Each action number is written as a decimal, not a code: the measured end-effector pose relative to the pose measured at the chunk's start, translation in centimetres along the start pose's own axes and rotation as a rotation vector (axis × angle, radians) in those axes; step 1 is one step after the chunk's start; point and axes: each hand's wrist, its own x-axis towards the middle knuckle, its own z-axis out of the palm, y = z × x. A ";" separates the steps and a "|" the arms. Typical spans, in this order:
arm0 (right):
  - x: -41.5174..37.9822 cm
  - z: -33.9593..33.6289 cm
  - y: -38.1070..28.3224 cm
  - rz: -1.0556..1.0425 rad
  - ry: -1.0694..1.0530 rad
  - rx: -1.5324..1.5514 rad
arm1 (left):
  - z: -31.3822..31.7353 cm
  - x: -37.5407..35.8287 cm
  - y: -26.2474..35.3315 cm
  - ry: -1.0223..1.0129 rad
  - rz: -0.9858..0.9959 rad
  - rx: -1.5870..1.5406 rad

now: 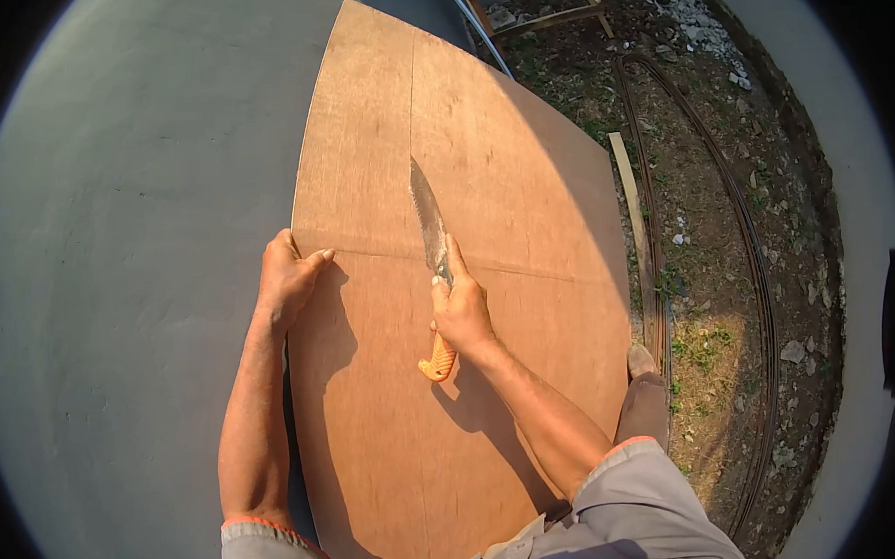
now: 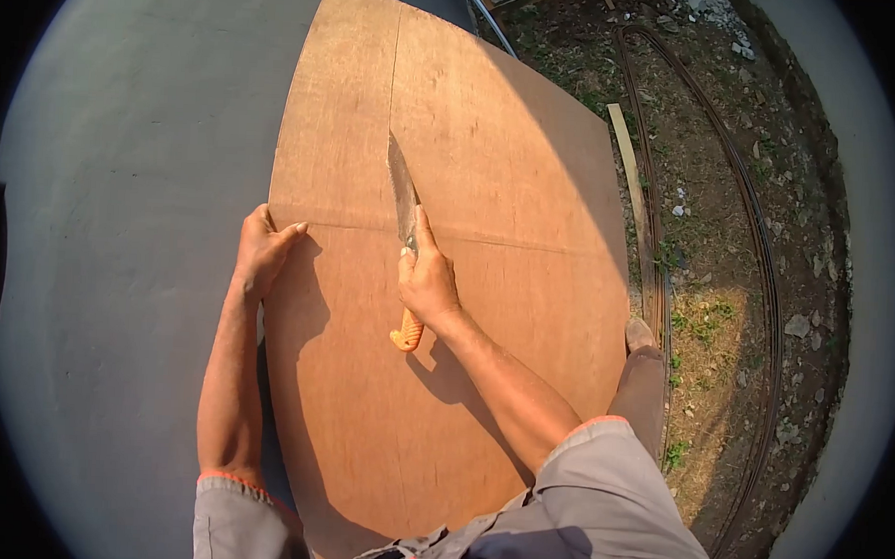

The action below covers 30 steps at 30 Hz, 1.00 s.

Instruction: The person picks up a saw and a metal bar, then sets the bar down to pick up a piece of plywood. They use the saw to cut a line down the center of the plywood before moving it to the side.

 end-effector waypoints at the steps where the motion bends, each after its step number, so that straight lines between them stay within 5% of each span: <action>1: -4.2 -0.5 1.0 -0.048 0.017 0.007 | -0.2 0.2 0.4 0.000 -0.013 -0.006; 4: -9.8 -2.3 1.5 -0.178 0.082 0.016 | -0.4 0.5 0.0 -0.010 0.003 0.011; 10: 1.9 -0.7 -1.4 0.050 -0.049 -0.038 | -0.4 1.1 -0.5 0.017 0.083 0.045; 16: -11.9 -2.5 1.0 -0.106 0.046 0.047 | -0.5 0.6 -0.3 -0.009 0.030 -0.009; 19: -3.8 -2.0 -2.0 0.124 -0.104 -0.003 | -0.7 1.0 -0.8 -0.009 0.066 0.001; 21: 3.3 0.6 -0.9 0.065 -0.042 -0.067 | -0.3 1.4 -1.0 -0.027 0.110 -0.003; 27: -11.5 -1.2 1.9 -0.058 0.041 0.047 | -0.6 0.6 -0.5 -0.025 0.013 -0.040; 30: -9.1 -1.6 1.0 -0.050 0.019 0.070 | -0.2 0.9 -0.2 -0.035 0.039 -0.044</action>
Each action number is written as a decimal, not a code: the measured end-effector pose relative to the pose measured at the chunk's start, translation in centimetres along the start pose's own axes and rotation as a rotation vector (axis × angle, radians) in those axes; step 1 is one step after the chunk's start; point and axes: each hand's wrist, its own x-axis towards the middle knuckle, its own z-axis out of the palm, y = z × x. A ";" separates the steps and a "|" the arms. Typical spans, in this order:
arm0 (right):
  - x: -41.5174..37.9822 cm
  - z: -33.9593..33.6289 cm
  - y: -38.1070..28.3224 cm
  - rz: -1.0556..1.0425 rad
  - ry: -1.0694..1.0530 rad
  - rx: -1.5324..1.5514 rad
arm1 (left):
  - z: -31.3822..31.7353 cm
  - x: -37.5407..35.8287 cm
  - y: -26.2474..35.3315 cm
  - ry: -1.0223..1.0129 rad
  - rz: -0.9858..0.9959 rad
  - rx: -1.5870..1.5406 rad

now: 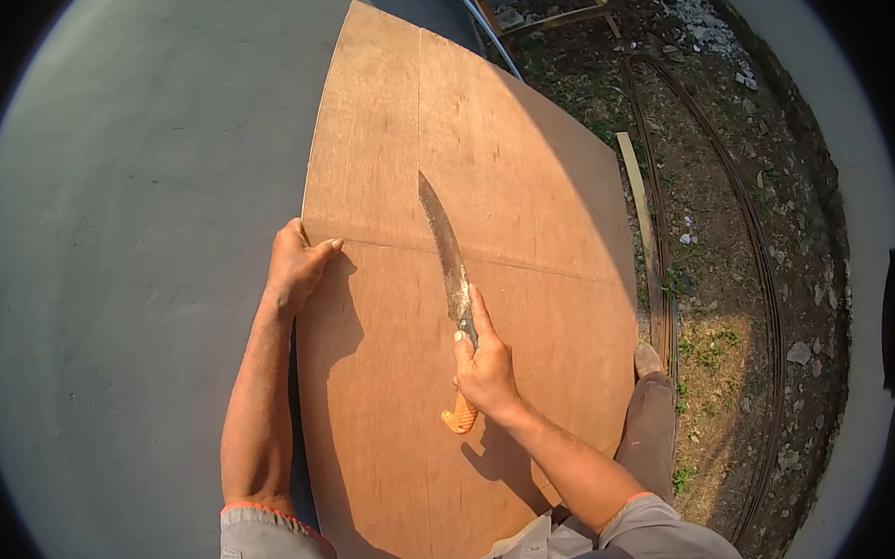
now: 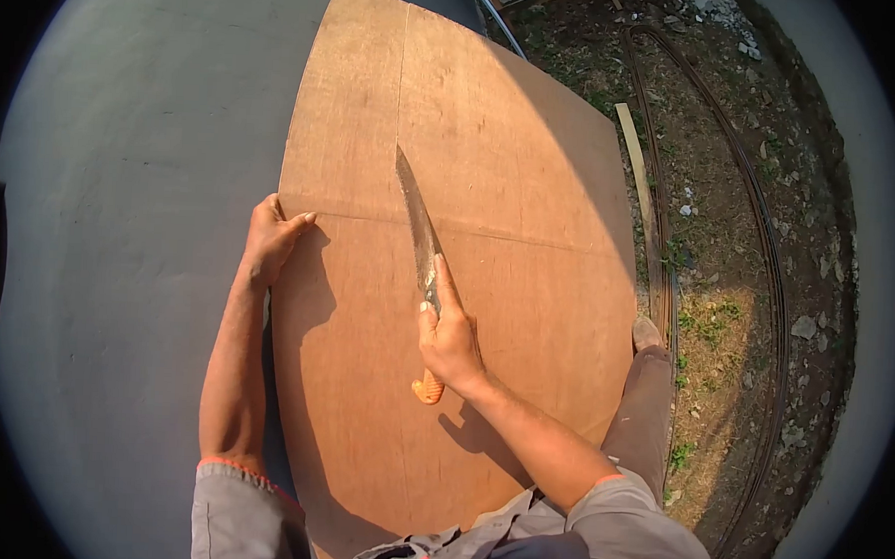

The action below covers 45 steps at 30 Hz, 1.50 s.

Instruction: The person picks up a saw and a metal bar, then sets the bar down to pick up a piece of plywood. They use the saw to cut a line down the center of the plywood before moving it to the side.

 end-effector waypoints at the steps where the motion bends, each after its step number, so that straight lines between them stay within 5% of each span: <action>1: 4.7 0.7 -0.8 0.084 -0.048 0.003 | 0.0 0.0 -0.1 0.007 -0.001 -0.011; 4: 11.1 2.8 -0.3 0.056 -0.031 -0.072 | -0.2 0.2 -0.3 0.008 0.007 -0.019; 10: -5.2 -0.2 0.2 -0.040 0.012 0.013 | -0.1 -0.3 0.4 0.016 -0.009 0.004; 16: 9.9 3.2 0.5 0.059 0.013 -0.016 | 0.2 0.2 0.2 -0.009 0.018 -0.007; 19: 3.8 2.0 0.5 0.062 -0.002 -0.033 | -0.1 -0.1 0.0 -0.035 -0.002 -0.082; 20: -0.4 0.4 -1.6 0.229 -0.094 -0.033 | -0.3 -0.2 -0.2 -0.013 -0.013 -0.084; 22: -3.0 0.5 1.5 -0.107 0.031 -0.048 | -0.3 0.1 -0.6 0.025 0.039 0.023; 27: 8.0 1.6 -2.5 0.161 -0.082 -0.003 | -0.1 0.0 0.4 -0.048 -0.005 -0.089; 30: 7.9 2.1 -0.1 0.052 -0.048 -0.050 | 0.1 -0.1 0.0 0.013 -0.007 -0.040; 34: -3.5 -1.8 -1.9 0.120 -0.047 0.082 | 0.1 -0.4 -0.7 0.048 0.020 0.040; 41: 7.1 1.5 -1.6 0.175 -0.076 0.046 | 0.1 -0.2 0.8 0.031 -0.015 0.027; 45: -4.4 -1.0 -0.1 0.076 -0.005 0.015 | 0.0 0.4 -0.7 0.037 -0.011 0.014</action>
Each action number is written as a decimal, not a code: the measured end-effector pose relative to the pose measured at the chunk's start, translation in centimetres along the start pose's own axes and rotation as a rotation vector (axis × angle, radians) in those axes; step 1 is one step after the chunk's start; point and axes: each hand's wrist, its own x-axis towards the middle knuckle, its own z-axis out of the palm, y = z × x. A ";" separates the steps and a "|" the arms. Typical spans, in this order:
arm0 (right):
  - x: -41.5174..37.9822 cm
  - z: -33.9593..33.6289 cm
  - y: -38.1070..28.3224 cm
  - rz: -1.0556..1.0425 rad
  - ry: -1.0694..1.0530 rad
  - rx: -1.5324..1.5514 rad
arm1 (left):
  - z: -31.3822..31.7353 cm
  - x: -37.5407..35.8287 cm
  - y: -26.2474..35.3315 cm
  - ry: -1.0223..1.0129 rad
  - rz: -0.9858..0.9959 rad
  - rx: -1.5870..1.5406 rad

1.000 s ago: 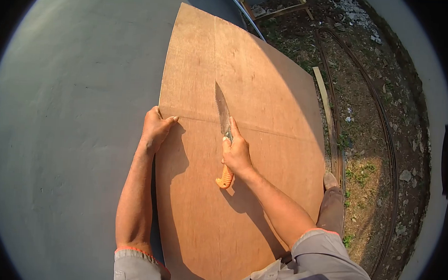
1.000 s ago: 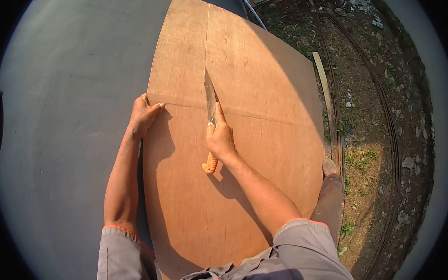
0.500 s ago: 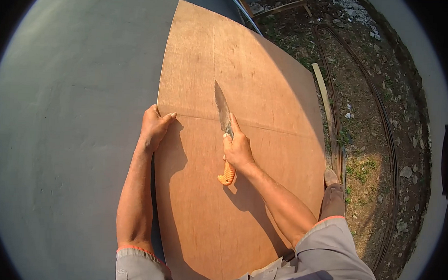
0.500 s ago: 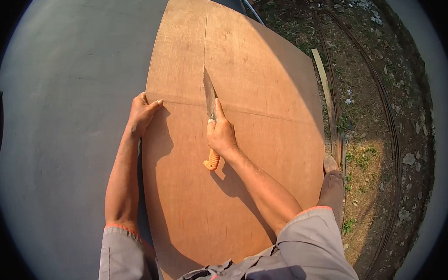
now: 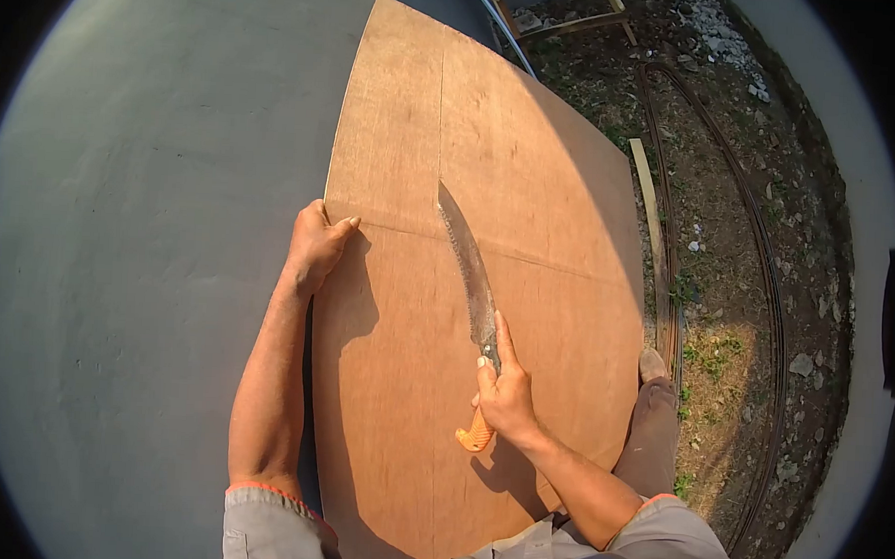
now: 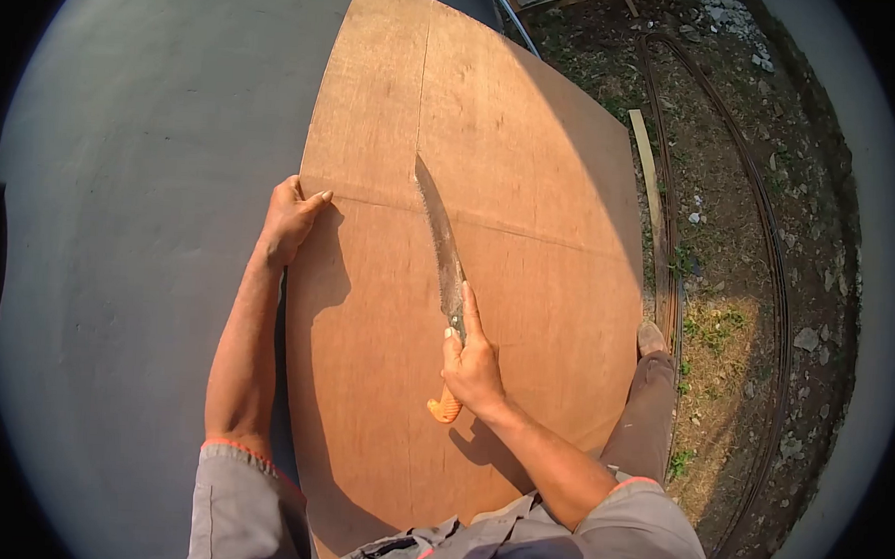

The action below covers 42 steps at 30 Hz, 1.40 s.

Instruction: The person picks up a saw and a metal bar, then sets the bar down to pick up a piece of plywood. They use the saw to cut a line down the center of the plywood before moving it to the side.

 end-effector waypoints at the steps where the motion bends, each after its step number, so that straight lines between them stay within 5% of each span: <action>1: -0.6 -0.3 -0.1 0.007 0.012 0.016 | -0.1 -0.2 0.0 0.005 -0.005 -0.003; 7: 11.1 2.9 -0.9 0.024 -0.034 -0.059 | 0.1 0.1 0.4 -0.050 0.012 -0.038; 14: -1.6 -0.8 -0.7 -0.003 -0.047 0.004 | -0.4 -0.5 0.4 0.014 0.002 0.014; 20: 10.3 2.9 -1.3 0.039 -0.043 0.037 | 0.3 0.0 0.4 -0.046 0.037 -0.051; 25: -2.5 -0.1 0.3 -0.086 -0.027 -0.012 | 0.0 -0.1 0.1 -0.033 -0.004 -0.056; 33: 8.9 2.5 -3.0 0.120 -0.085 0.037 | 0.0 0.4 0.1 -0.018 0.039 0.009; 37: -3.0 -0.3 -0.2 -0.027 -0.049 -0.037 | -0.1 0.0 0.0 -0.042 -0.001 -0.044; 39: -3.0 -1.2 -1.9 0.100 -0.061 0.094 | -0.1 -0.1 0.4 -0.026 0.014 -0.022; 42: 7.6 2.3 -0.8 0.073 -0.077 0.002 | 0.0 0.3 0.1 -0.024 0.053 -0.027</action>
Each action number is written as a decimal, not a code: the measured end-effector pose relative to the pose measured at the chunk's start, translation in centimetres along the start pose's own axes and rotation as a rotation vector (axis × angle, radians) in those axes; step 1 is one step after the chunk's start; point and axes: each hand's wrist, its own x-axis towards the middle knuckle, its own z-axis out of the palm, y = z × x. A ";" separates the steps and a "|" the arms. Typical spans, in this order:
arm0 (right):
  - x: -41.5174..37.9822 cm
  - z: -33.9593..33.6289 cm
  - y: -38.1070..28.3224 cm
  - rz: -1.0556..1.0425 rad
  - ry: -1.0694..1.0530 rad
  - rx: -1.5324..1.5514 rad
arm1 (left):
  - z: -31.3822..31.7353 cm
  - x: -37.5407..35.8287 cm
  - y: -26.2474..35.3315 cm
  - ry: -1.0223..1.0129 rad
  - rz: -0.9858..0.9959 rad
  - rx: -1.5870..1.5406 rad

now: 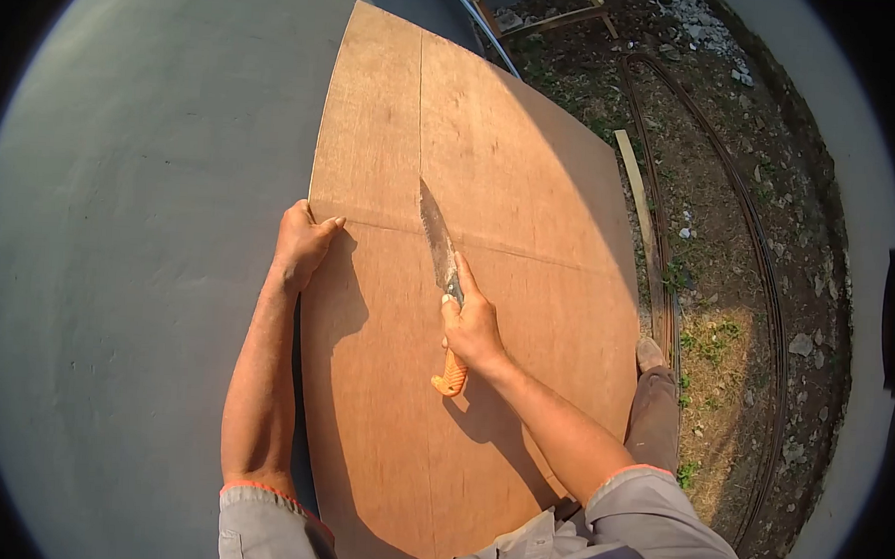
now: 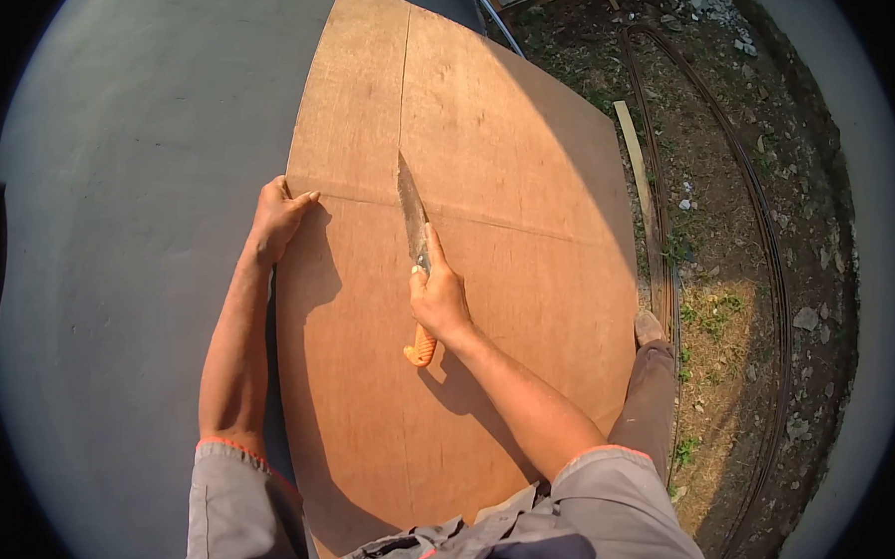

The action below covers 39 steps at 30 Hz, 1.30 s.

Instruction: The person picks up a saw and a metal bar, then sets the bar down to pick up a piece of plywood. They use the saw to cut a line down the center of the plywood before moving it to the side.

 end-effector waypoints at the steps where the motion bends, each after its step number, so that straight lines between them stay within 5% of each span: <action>1: 0.9 0.2 -0.3 0.002 0.006 0.003 | 0.0 0.0 0.1 -0.006 0.002 0.003; 3: 1.4 0.5 -0.3 -0.013 0.006 -0.077 | 0.0 -0.2 0.1 -0.010 -0.019 -0.027; 7: -13.2 -2.6 0.9 -0.020 0.036 0.058 | 0.0 -0.6 -0.3 -0.019 -0.032 -0.053; 15: 1.9 1.1 -0.4 -0.055 0.038 -0.042 | 0.0 -0.3 0.3 -0.011 -0.026 -0.058; 19: -13.5 -1.8 1.8 -0.065 -0.006 0.022 | -0.3 -0.1 -0.6 -0.014 -0.034 -0.028; 26: 1.4 0.5 0.1 -0.064 -0.012 -0.130 | -0.1 -0.1 0.6 0.000 0.002 -0.005; 29: -5.6 -0.7 1.0 0.014 -0.021 -0.069 | -0.1 -0.6 0.0 -0.031 -0.030 -0.057; 32: -11.8 -2.2 2.3 -0.153 0.041 -0.044 | -0.1 -0.2 -0.2 -0.035 -0.026 -0.063; 39: 2.3 1.6 0.0 -0.050 0.027 -0.073 | 0.1 -0.2 0.3 -0.022 0.004 -0.064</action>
